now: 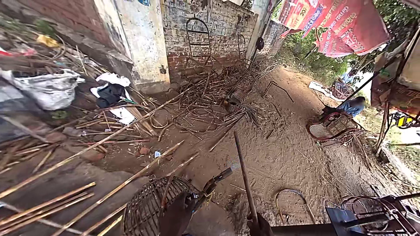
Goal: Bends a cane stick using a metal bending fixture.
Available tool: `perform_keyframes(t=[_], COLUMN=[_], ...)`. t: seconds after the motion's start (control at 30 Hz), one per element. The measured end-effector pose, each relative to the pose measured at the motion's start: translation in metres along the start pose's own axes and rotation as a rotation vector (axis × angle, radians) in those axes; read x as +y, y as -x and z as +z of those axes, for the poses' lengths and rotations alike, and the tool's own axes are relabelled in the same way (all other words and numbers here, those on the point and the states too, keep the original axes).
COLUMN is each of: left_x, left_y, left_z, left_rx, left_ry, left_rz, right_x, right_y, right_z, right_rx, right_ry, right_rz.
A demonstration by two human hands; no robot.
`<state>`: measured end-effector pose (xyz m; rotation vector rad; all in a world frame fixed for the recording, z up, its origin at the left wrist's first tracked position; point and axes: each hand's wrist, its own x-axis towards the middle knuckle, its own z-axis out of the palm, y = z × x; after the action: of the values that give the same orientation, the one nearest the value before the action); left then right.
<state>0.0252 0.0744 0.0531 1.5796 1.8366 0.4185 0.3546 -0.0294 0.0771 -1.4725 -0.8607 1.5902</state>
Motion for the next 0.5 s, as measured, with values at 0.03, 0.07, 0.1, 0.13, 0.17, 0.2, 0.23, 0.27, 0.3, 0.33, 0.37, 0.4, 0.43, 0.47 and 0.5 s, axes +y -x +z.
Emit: perform_keyframes(t=[0.03, 0.07, 0.1, 0.13, 0.17, 0.2, 0.23, 0.27, 0.3, 0.33, 0.37, 0.4, 0.43, 0.47, 0.5], left_x=[0.001, 0.005, 0.016, 0.034, 0.049, 0.056, 0.056, 0.05, 0.041, 0.026, 0.017, 0.016, 0.019, 0.028, 0.043], left_y=[-0.002, -0.002, 0.0, 0.004, 0.009, 0.01, 0.008, 0.003, -0.002, -0.01, -0.015, -0.018, -0.018, -0.015, -0.009], left_z=[-0.002, -0.005, -0.013, -0.026, -0.037, -0.043, -0.044, -0.041, -0.035, -0.024, -0.018, -0.017, -0.021, -0.028, -0.04], left_rx=[-0.014, -0.029, -0.054, -0.105, -0.139, -0.158, -0.162, -0.155, -0.138, -0.1, -0.089, -0.092, -0.106, -0.136, -0.189], left_ry=[-0.02, -0.041, -0.054, -0.048, -0.045, -0.052, -0.063, -0.075, -0.094, -0.135, -0.16, -0.173, -0.182, -0.183, -0.171], left_rz=[-0.008, -0.017, -0.036, -0.069, -0.095, -0.108, -0.108, -0.103, -0.093, -0.071, -0.064, -0.063, -0.066, -0.077, -0.1], right_x=[-0.001, -0.004, -0.008, -0.012, -0.016, -0.018, -0.021, -0.022, -0.024, -0.025, -0.025, -0.027, -0.029, -0.032, -0.039], right_y=[-0.004, -0.006, -0.008, -0.009, -0.011, -0.013, -0.016, -0.02, -0.023, -0.027, -0.03, -0.033, -0.036, -0.037, -0.035], right_z=[0.001, 0.003, 0.006, 0.008, 0.011, 0.013, 0.015, 0.017, 0.018, 0.019, 0.02, 0.021, 0.023, 0.025, 0.029], right_rx=[-0.004, -0.001, 0.002, 0.006, 0.01, 0.009, 0.006, 0.001, -0.001, -0.003, -0.006, -0.012, -0.017, -0.021, -0.015], right_ry=[0.002, 0.008, 0.014, 0.02, 0.021, 0.021, 0.021, 0.022, 0.021, 0.012, 0.003, -0.006, -0.016, -0.021, -0.021], right_rz=[-0.005, -0.006, -0.009, -0.022, -0.034, -0.04, -0.046, -0.051, -0.055, -0.057, -0.058, -0.057, -0.057, -0.052, -0.045])
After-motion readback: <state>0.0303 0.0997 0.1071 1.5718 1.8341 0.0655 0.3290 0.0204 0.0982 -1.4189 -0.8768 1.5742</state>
